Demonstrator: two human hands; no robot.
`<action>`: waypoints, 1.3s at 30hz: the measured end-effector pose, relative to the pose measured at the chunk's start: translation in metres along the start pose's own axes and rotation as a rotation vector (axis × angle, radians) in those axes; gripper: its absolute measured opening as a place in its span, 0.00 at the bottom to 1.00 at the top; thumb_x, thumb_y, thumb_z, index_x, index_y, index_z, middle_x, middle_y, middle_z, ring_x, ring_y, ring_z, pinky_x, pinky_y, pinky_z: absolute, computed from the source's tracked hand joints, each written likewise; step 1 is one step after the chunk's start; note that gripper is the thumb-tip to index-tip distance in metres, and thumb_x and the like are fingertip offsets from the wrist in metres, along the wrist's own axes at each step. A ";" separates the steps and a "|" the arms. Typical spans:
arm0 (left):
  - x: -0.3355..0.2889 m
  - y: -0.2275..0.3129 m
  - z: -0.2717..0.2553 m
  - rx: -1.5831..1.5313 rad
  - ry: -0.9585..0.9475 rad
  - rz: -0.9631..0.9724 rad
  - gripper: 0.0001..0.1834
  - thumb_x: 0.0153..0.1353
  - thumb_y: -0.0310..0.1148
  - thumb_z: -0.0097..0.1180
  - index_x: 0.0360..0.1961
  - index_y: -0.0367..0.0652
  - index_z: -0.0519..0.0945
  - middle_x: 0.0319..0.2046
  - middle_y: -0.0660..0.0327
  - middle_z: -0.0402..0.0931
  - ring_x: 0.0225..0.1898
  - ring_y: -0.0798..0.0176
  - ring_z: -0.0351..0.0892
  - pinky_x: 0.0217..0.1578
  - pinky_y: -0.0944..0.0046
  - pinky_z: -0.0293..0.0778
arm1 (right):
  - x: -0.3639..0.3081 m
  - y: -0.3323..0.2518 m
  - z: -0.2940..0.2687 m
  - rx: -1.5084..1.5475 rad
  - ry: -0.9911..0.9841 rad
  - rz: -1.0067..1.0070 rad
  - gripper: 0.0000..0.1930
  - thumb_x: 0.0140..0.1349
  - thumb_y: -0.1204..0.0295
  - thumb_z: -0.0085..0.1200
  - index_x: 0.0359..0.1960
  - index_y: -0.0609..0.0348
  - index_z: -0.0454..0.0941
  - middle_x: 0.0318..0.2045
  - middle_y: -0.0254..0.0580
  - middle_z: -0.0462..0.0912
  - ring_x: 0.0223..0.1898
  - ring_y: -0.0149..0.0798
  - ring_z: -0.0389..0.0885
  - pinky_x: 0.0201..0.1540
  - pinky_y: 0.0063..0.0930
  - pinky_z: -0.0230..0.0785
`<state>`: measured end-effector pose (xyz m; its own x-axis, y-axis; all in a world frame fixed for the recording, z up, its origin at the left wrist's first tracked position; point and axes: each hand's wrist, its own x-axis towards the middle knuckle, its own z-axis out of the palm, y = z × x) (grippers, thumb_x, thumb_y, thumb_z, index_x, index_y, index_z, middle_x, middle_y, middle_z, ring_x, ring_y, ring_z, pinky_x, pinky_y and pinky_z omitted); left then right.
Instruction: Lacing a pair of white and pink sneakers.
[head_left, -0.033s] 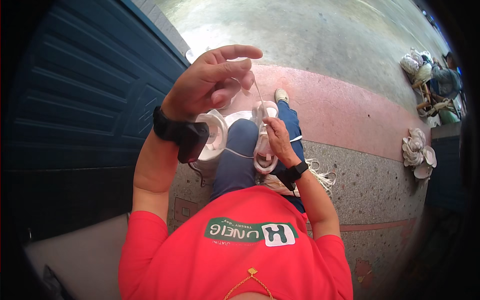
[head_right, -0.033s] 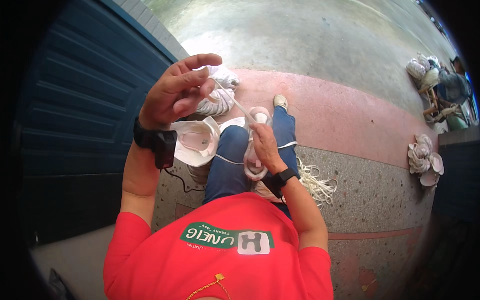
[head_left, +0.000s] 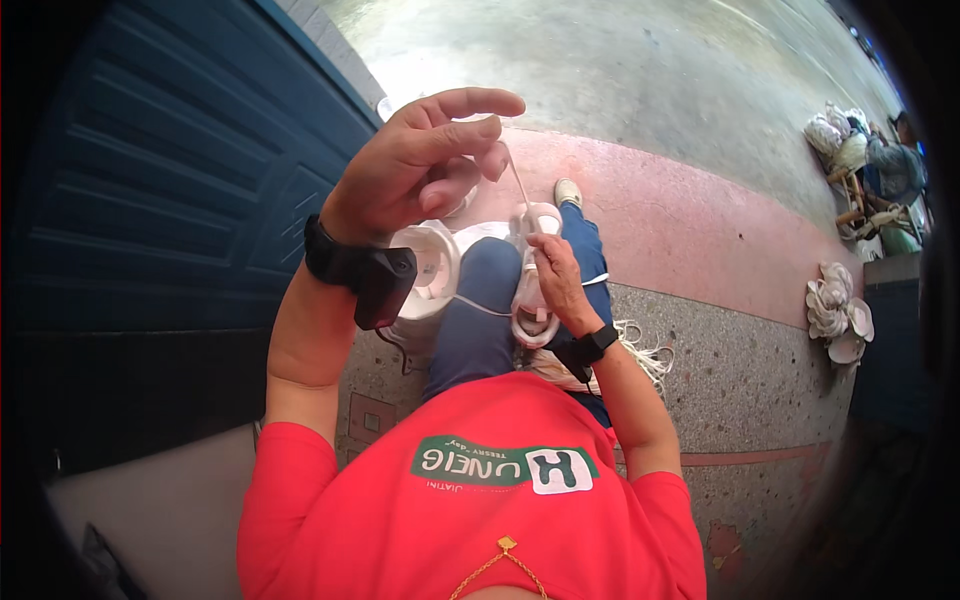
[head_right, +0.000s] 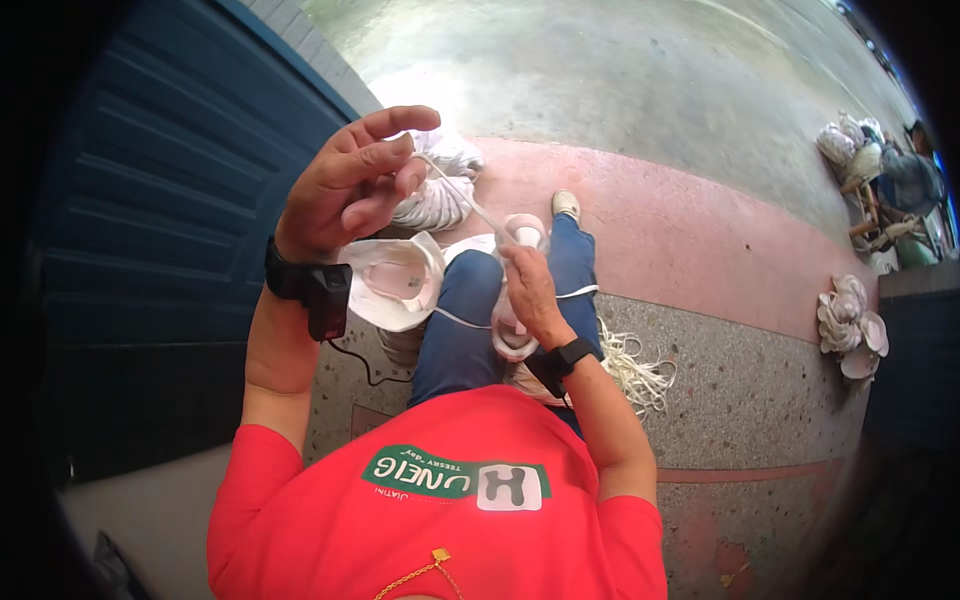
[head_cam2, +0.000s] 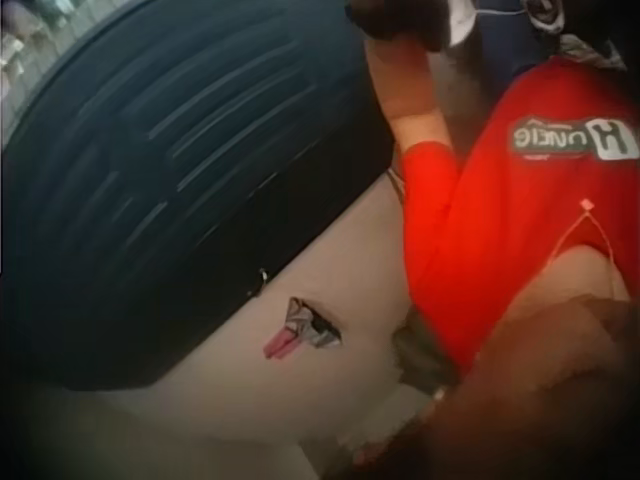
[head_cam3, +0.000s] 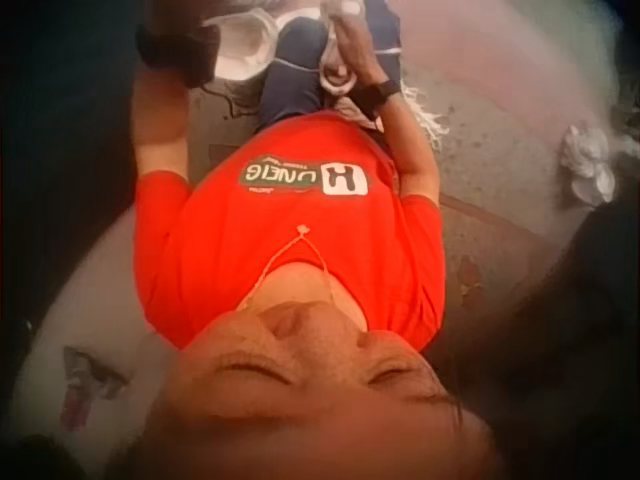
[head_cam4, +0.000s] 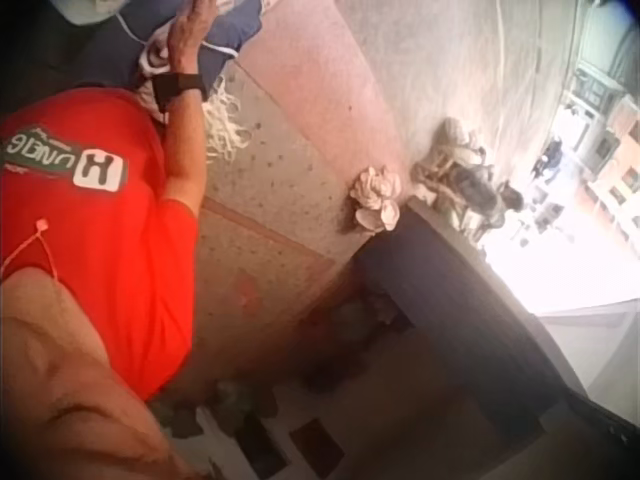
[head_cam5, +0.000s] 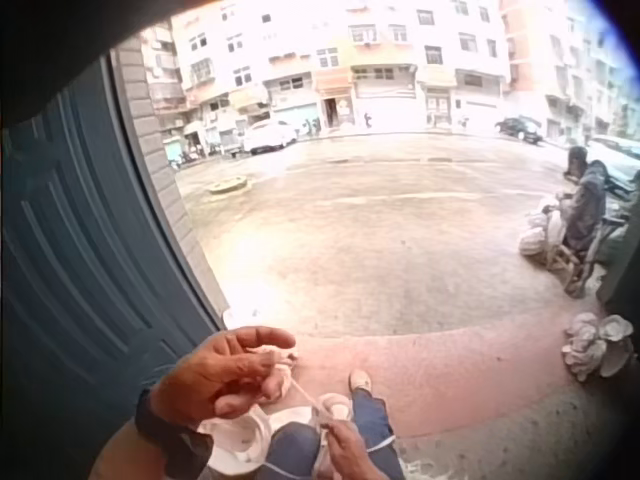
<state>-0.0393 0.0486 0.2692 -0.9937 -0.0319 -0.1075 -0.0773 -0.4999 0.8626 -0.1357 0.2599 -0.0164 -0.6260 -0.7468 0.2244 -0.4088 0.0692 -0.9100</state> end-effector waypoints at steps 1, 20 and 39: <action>-0.015 0.004 -0.002 0.014 0.051 0.006 0.20 0.75 0.26 0.50 0.66 0.35 0.71 0.32 0.56 0.83 0.10 0.77 0.67 0.09 0.79 0.59 | 0.006 -0.016 0.012 0.032 -0.016 -0.033 0.12 0.70 0.77 0.50 0.52 0.63 0.80 0.49 0.55 0.83 0.54 0.56 0.79 0.59 0.41 0.70; -0.137 -0.060 -0.081 -0.280 0.338 -0.035 0.17 0.75 0.25 0.49 0.62 0.43 0.74 0.39 0.57 0.85 0.11 0.76 0.66 0.09 0.76 0.59 | -0.012 -0.126 0.060 0.693 -0.741 0.452 0.19 0.79 0.57 0.49 0.50 0.62 0.82 0.33 0.32 0.80 0.34 0.24 0.73 0.40 0.21 0.66; -0.099 -0.215 -0.200 1.447 0.800 0.238 0.17 0.60 0.24 0.51 0.50 0.37 0.81 0.43 0.46 0.83 0.48 0.39 0.81 0.51 0.46 0.78 | -0.092 -0.005 0.011 0.200 -0.380 0.710 0.17 0.79 0.58 0.49 0.42 0.59 0.83 0.22 0.23 0.70 0.22 0.20 0.67 0.24 0.18 0.61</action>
<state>0.0917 -0.0138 -0.0045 -0.7395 -0.6169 0.2692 -0.4005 0.7247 0.5607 -0.0689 0.3210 -0.0358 -0.4091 -0.7447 -0.5273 0.1471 0.5165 -0.8436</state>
